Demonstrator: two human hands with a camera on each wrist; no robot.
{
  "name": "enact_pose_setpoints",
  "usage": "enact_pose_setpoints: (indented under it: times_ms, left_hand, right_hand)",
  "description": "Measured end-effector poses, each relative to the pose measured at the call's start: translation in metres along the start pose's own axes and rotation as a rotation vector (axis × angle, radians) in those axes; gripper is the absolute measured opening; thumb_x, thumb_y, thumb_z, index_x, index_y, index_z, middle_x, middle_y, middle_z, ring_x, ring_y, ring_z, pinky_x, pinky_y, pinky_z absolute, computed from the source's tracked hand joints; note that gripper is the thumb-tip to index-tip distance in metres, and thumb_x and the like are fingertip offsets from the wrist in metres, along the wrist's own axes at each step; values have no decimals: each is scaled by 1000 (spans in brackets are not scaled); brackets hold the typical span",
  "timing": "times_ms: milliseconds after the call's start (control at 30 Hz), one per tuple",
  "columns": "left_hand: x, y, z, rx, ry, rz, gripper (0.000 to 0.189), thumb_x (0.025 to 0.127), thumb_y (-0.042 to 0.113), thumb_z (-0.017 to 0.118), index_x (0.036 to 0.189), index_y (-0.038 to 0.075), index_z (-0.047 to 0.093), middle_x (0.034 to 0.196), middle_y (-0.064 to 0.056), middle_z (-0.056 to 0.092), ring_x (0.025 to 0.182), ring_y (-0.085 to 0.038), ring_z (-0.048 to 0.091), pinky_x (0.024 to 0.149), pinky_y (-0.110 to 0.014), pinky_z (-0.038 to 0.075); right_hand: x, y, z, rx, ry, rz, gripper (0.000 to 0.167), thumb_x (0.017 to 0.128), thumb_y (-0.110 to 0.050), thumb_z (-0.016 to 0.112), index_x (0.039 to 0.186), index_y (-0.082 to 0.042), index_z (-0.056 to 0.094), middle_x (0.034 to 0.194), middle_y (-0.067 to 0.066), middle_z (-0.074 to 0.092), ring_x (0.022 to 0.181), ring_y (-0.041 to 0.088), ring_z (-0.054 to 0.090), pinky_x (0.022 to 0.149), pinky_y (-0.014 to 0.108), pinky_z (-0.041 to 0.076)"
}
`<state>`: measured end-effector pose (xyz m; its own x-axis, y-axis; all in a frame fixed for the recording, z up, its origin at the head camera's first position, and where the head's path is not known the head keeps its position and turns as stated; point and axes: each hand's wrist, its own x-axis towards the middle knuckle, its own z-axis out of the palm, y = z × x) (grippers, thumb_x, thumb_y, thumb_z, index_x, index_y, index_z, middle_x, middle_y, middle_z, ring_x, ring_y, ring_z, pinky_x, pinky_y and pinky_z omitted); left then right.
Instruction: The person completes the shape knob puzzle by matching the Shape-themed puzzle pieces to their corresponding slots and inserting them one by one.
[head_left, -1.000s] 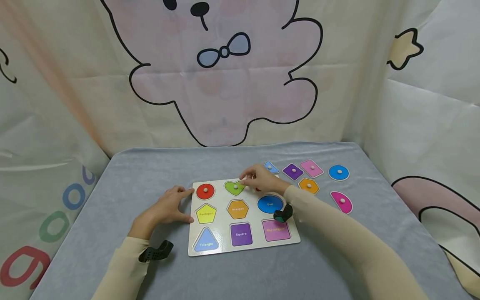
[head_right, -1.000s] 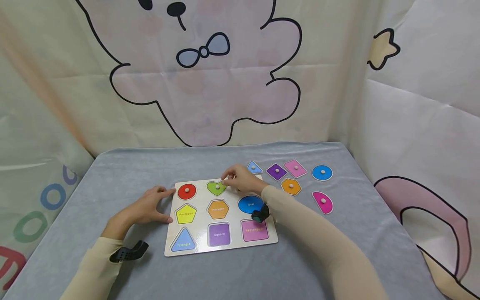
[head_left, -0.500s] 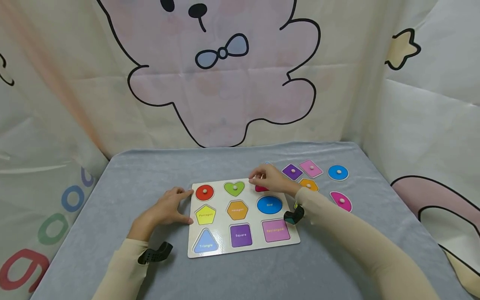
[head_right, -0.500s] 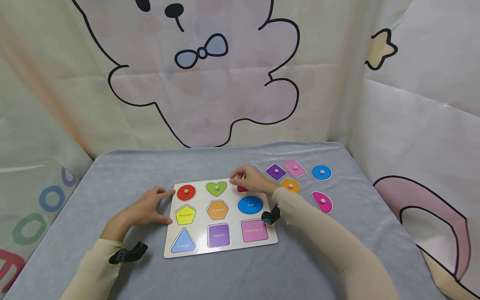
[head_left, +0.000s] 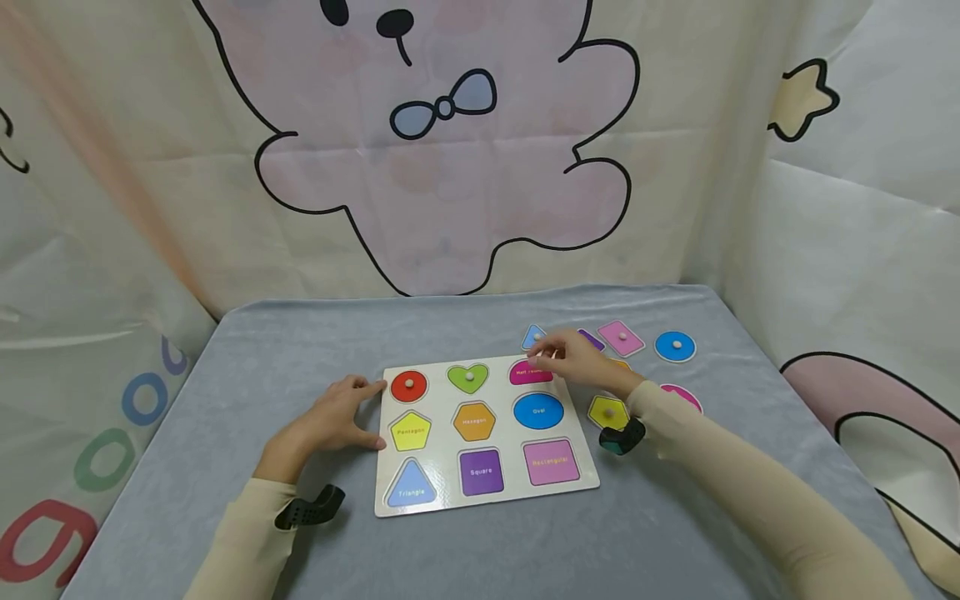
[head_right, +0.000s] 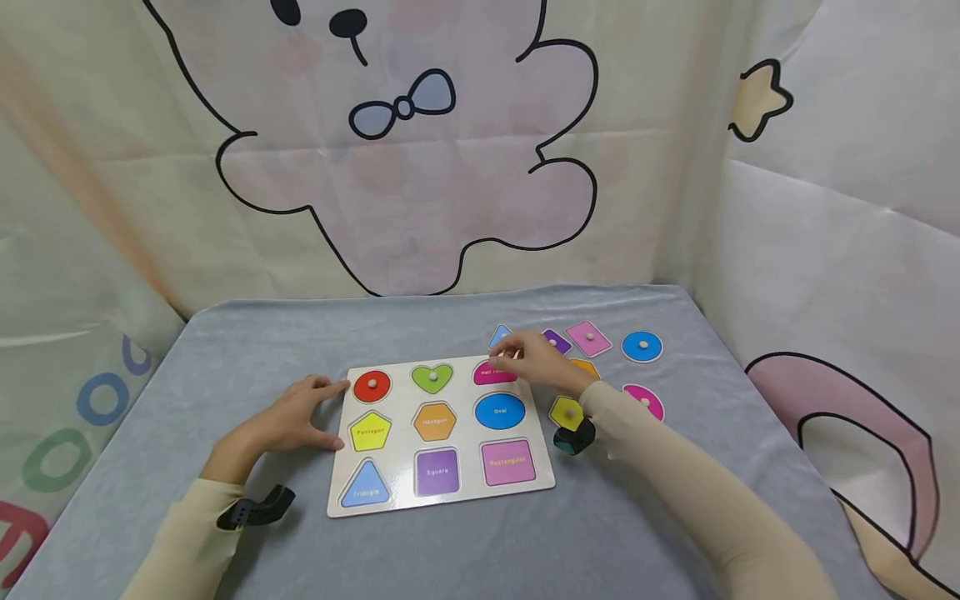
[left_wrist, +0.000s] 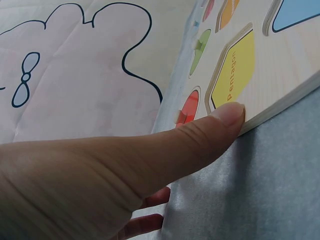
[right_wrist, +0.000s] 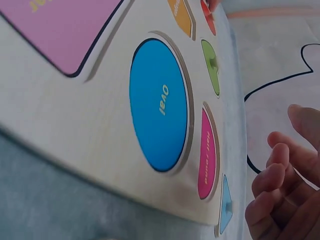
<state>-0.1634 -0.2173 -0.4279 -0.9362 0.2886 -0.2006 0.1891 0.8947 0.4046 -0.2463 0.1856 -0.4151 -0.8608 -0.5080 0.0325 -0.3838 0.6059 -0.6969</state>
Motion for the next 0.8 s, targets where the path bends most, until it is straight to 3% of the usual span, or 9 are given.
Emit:
enact_pose_setpoints:
  times_ms: [233, 800]
  left_hand:
    - [0, -1, 1, 4, 2, 5, 101, 69, 43, 92, 152, 7, 46, 135, -21, 50, 118, -34, 47, 102, -55, 44]
    - [-1, 2, -2, 6, -3, 6, 101, 68, 43, 93, 151, 7, 47, 135, -21, 51, 117, -34, 48, 101, -55, 45]
  right_hand:
    - [-17, 12, -12, -9, 27, -4, 23, 96, -19, 69, 111, -3, 75, 87, 7, 65, 74, 16, 53, 62, 22, 47]
    - [-69, 34, -43, 82, 98, 89, 25, 99, -14, 65, 115, 4, 71, 97, 16, 66, 77, 20, 57, 64, 23, 53]
